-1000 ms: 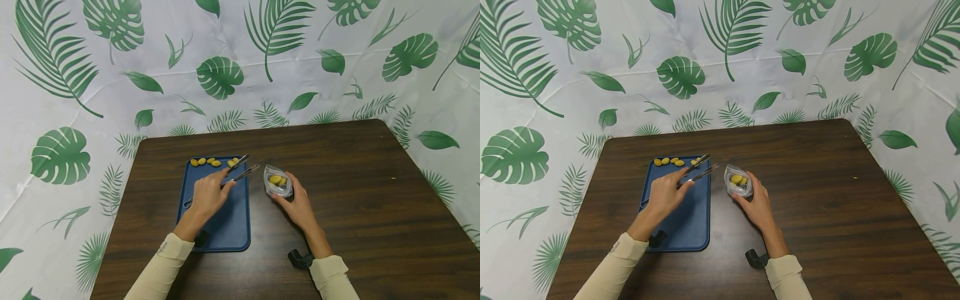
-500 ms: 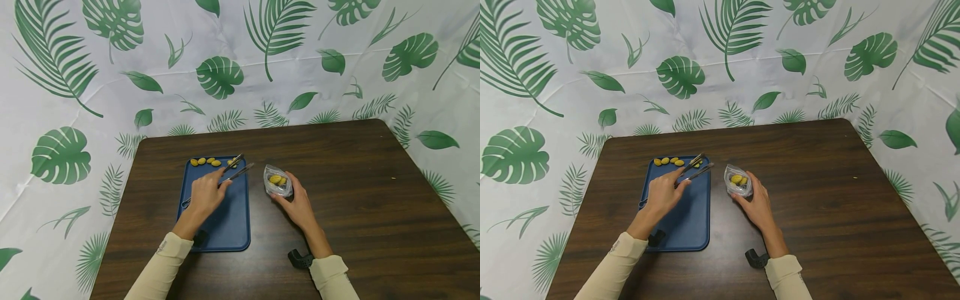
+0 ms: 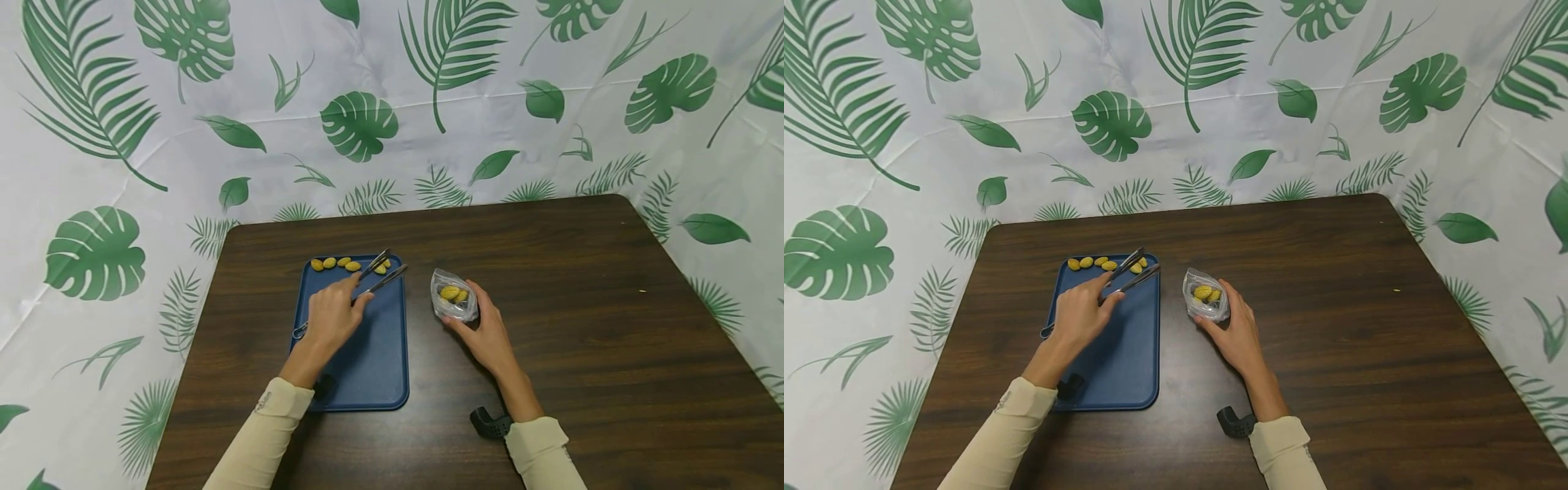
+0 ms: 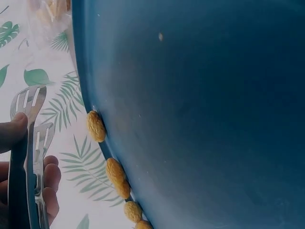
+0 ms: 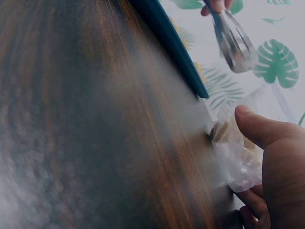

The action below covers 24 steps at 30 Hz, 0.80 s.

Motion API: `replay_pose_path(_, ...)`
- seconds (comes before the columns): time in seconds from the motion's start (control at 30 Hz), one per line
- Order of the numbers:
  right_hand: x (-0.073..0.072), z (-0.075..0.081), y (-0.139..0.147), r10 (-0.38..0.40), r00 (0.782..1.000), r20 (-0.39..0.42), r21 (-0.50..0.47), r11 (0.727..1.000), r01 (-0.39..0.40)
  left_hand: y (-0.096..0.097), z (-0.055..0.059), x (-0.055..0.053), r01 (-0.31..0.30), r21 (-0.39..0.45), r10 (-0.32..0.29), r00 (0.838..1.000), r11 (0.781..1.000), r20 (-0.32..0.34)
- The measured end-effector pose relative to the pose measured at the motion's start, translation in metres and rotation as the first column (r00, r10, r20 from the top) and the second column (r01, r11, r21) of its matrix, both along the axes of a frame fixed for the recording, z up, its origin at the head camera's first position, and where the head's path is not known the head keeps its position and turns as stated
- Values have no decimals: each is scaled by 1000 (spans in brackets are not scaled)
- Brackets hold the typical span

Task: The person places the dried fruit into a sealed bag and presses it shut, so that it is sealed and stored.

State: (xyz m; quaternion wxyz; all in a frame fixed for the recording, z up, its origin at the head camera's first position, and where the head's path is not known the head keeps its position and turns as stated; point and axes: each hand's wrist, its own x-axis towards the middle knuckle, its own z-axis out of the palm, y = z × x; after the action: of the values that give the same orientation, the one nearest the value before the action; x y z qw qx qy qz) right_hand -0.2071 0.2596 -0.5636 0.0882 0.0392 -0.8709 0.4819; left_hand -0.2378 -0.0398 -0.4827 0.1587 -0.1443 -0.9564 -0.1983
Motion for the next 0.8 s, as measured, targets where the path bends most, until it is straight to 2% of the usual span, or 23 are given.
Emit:
replay_pose_path(0.27,0,0,0,0,1000,-1,-2,1000,0,-3,-4,-2,3,-24,-3,1000,1000,-9)
replay_pose_path(0.5,0,0,0,1,1000,-2,-5,1000,-1,-3,-8,-4,0,-20,0,1000,1000,23)
replay_pose_path(0.8,1,0,0,-6,1000,4,0,1000,6,-4,-12,-8,-7,-35,8,1000,999,29)
